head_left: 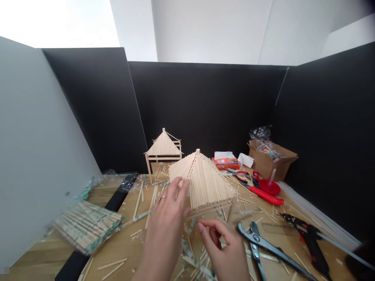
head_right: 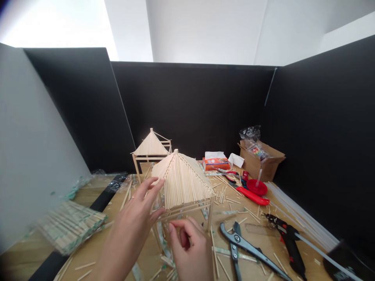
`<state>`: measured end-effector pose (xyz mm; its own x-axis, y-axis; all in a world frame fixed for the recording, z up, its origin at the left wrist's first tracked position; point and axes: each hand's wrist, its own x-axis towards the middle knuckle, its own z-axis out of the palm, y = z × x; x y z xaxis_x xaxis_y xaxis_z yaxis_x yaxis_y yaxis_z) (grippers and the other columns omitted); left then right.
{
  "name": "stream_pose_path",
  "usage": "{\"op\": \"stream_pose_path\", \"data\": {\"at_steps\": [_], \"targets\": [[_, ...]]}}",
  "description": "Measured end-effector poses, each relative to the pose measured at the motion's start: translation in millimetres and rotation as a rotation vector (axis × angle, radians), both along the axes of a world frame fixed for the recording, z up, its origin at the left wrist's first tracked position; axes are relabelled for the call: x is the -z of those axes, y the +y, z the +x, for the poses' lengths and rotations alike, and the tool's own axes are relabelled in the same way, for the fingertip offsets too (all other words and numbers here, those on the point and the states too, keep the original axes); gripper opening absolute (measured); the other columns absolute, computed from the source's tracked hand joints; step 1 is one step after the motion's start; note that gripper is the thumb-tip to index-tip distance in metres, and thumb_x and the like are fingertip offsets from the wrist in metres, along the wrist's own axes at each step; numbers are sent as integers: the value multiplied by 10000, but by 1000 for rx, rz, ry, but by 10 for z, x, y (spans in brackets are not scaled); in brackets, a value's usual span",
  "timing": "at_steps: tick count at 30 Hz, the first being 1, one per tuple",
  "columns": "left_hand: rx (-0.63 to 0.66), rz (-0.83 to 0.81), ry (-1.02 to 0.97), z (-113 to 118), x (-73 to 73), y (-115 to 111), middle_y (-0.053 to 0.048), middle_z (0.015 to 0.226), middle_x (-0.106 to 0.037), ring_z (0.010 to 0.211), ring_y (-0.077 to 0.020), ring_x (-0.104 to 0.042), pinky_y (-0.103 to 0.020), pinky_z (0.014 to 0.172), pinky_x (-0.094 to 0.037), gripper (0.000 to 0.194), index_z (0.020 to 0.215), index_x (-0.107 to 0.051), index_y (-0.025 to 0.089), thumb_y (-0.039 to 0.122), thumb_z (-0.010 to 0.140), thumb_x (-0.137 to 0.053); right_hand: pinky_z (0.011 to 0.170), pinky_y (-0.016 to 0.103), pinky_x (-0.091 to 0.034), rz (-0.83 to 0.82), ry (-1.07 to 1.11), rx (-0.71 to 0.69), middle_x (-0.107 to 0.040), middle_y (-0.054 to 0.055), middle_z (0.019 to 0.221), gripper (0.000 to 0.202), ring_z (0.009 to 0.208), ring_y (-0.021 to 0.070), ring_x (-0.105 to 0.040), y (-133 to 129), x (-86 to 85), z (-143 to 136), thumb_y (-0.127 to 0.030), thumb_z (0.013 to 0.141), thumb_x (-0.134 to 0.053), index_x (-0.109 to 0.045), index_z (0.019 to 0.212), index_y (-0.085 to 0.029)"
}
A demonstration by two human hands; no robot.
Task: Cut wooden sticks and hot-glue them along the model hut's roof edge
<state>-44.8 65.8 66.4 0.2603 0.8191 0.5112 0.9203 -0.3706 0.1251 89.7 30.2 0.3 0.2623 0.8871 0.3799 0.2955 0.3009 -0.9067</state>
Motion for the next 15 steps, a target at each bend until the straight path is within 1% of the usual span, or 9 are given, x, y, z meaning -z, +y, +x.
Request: {"op": "stream_pose_path", "data": {"at_steps": [5, 9, 11, 15], "targets": [[15, 1, -12, 24, -29, -9, -138, 1384, -548, 1064, -307, -672, -427, 768, -613, 602, 1320, -430, 199, 12, 788, -642, 560, 248, -328, 24, -97, -17, -404, -48, 573, 252, 553, 133, -457, -14, 33, 5, -379, 881, -607, -701, 712, -218], [4, -1, -2, 28, -39, -34, -142, 1369, -562, 972, -297, -701, -422, 713, -617, 597, 1312, -445, 194, 20, 781, -654, 576, 259, -332, 38, -150, -25, -418, -39, 563, 262, 565, 149, -461, -15, 63, -3, -376, 903, -585, -698, 722, -225], [4, 6, -1, 32, -41, -41, -141, 1367, -563, 959, -295, -703, -419, 707, -616, 595, 1312, -449, 196, 28, 781, -661, 580, 260, -331, 52, -157, -30, -429, -38, 561, 250, 569, 152, -464, -13, 73, -8, -363, 904, -585, -700, 728, -227], [11, 10, -7, 35, -35, -35, -133, 1376, -558, 1006, -294, -686, -415, 739, -612, 596, 1333, -439, 201, 25, 800, -638, 577, 259, -320, 57, -167, -32, -427, -41, 565, 238, 571, 152, -467, -10, 91, -10, -355, 902, -586, -694, 732, -229]]}}
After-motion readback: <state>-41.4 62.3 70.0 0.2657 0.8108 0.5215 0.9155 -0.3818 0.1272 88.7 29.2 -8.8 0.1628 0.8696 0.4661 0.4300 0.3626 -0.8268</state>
